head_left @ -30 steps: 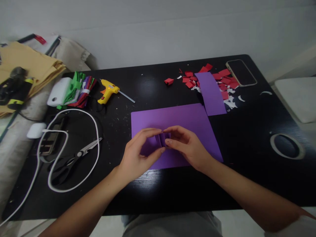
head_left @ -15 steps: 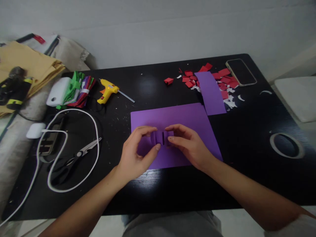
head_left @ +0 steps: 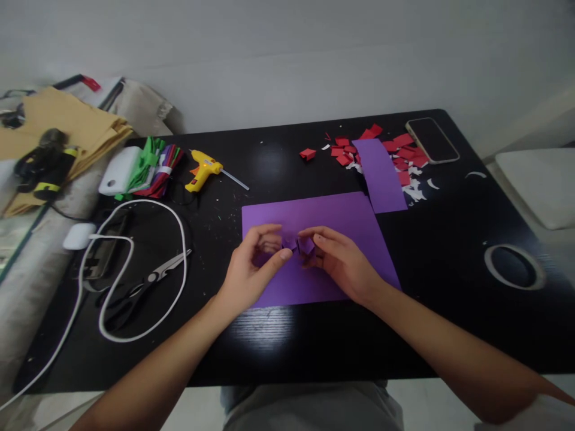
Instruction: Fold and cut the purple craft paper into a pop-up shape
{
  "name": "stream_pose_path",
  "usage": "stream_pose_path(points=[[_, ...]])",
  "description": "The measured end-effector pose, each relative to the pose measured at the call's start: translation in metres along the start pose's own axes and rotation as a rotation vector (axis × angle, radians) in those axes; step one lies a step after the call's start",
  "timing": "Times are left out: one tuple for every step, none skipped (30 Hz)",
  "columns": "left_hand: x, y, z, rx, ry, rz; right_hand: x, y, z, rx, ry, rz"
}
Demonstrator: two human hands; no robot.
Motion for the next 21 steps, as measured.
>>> stream_pose_path(points=[[0.001, -0.001, -0.001, -0.017, 0.008, -0.002, 0.001, 0.0, 0.0, -0.006, 0.005, -0.006], [0.001, -0.002, -0.002, -0.026, 0.007, -0.003, 0.001, 0.0, 0.001, -0.008, 0.004, -0.012], [0.002, -0.003, -0.003, -0.026, -0.003, -0.002, 0.002, 0.0, 0.001, -0.005, -0.005, -0.019], [0.002, -0.003, -0.004, -0.019, -0.017, -0.002, 0.003, 0.0, 0.001, 0.003, -0.017, -0.029], [0.003, -0.003, -0.004, -0.001, -0.034, -0.003, 0.004, 0.0, 0.002, 0.016, -0.03, -0.042], [0.004, -0.002, -0.004, 0.03, -0.048, -0.004, 0.005, 0.0, 0.002, 0.03, -0.046, -0.055], [0.004, -0.001, -0.004, 0.073, -0.061, -0.004, 0.006, -0.001, 0.002, 0.048, -0.063, -0.063], [0.005, 0.0, -0.004, 0.123, -0.076, -0.005, 0.006, -0.001, 0.002, 0.062, -0.085, -0.063], [0.005, 0.001, -0.003, 0.176, -0.095, -0.008, 0.007, -0.001, 0.002, 0.07, -0.104, -0.057], [0.006, 0.001, -0.003, 0.218, -0.122, -0.015, 0.008, 0.0, 0.002, 0.067, -0.117, -0.046], [0.006, 0.002, -0.003, 0.249, -0.154, -0.029, 0.009, 0.0, 0.002, 0.057, -0.126, -0.031], [0.007, 0.002, -0.002, 0.271, -0.186, -0.046, 0.01, 0.0, 0.002, 0.044, -0.125, -0.032], [0.008, 0.002, -0.001, 0.287, -0.215, -0.07, 0.011, 0.001, 0.001, 0.034, -0.12, -0.035], [0.008, 0.002, 0.0, 0.297, -0.235, -0.094, 0.012, 0.001, 0.001, 0.023, -0.118, -0.039], [0.009, 0.002, 0.002, 0.305, -0.247, -0.116, 0.012, 0.001, 0.001, 0.011, -0.122, -0.045], [0.01, 0.004, 0.006, 0.321, -0.257, -0.141, 0.012, 0.001, 0.001, 0.001, -0.129, -0.05], [0.01, 0.007, 0.01, 0.349, -0.264, -0.164, 0.012, 0.0, 0.001, -0.009, -0.14, -0.059], [0.01, 0.012, 0.016, 0.398, -0.272, -0.186, 0.012, 0.0, 0.001, -0.018, -0.149, -0.069], [0.009, 0.019, 0.023, 0.465, -0.279, -0.197, 0.011, -0.001, 0.0, -0.024, -0.153, -0.075], [0.006, 0.029, 0.031, 0.541, -0.285, -0.189, 0.011, -0.001, 0.0, -0.027, -0.154, -0.079], [0.002, 0.042, 0.038, 0.616, -0.287, -0.184, 0.01, -0.002, -0.001, -0.026, -0.151, -0.081]])
Point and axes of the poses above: each hand's wrist, its own x-axis towards the middle knuckle, its own y-axis out of the back of the hand, z = x × y, the point moved 2 cm from there along x, towards the middle knuckle, and after that the axes turned 12 degrees about x, right-handed, at the moved point
